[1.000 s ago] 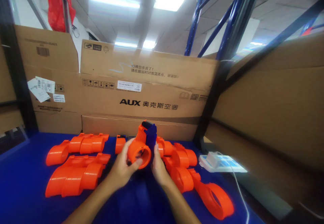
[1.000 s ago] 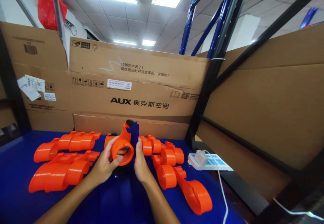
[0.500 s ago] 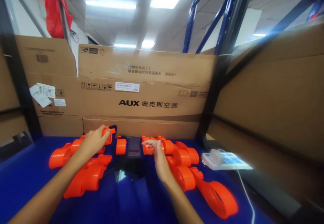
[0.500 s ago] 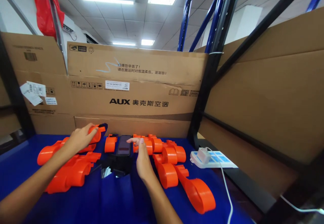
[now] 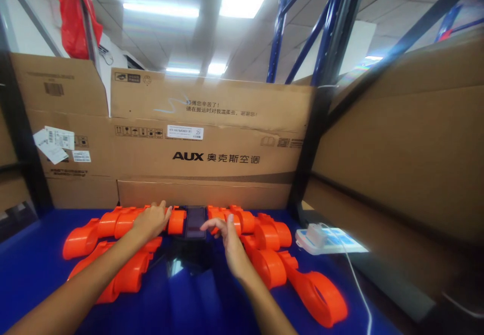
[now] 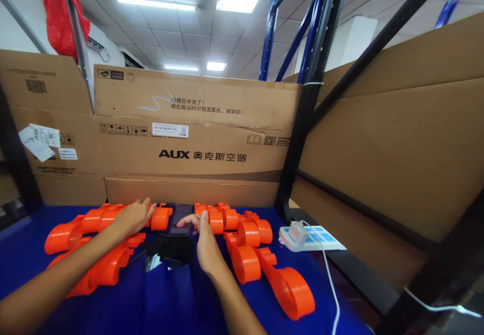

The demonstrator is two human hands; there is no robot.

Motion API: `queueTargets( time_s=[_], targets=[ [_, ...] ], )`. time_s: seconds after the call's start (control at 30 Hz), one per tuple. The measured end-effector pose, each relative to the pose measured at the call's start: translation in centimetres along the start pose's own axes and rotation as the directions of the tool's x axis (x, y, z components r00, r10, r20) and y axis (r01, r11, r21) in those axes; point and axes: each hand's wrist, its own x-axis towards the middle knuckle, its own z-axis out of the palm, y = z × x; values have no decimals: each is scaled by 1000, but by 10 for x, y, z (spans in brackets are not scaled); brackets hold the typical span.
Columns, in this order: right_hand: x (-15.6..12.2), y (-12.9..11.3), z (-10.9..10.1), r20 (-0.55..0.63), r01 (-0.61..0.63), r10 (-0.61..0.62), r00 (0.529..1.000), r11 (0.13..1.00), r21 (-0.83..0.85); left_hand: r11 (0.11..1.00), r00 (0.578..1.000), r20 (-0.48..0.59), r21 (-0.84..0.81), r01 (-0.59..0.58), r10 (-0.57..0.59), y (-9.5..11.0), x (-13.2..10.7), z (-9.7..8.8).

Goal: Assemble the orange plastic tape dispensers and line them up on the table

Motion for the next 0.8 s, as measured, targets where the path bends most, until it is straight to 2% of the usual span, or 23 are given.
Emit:
queueTargets(
  time_s=[0.1, 0.2, 0.3, 0.4, 0.47, 0.57, 0.7, 0.8],
  targets=[
    [-1, 2, 0, 10, 0, 0, 1000, 1000, 7, 997, 998, 24, 44, -58, 57, -5, 0, -2],
    [-1, 4, 0, -7, -4, 4, 1000, 1000, 31, 996, 998, 29, 71, -55, 53, -14, 3, -13],
    [1, 5, -1, -44, -15, 18, 999, 998, 55, 995, 999, 15, 90, -34, 33, -32, 8, -29],
    [3, 6, -3, -96, -33, 40, 995, 997, 74, 991, 995, 39, 94, -99, 96, -53, 7, -39],
    [4, 7, -4, -125, -38, 49, 991, 996, 86, 989, 984, 106, 32, -147, 143, -66, 3, -40],
    [6, 9, -4, -137, -38, 51, 989, 995, 97, 983, 974, 158, -113, -146, 162, -77, -3, -34],
    [6, 12, -4, -128, -47, 59, 990, 994, 94, 982, 982, 108, -124, -140, 154, -80, -6, -26],
    [6, 14, -4, -131, -48, 60, 990, 995, 89, 983, 984, 84, -112, -147, 157, -84, -4, -28]
  ],
)
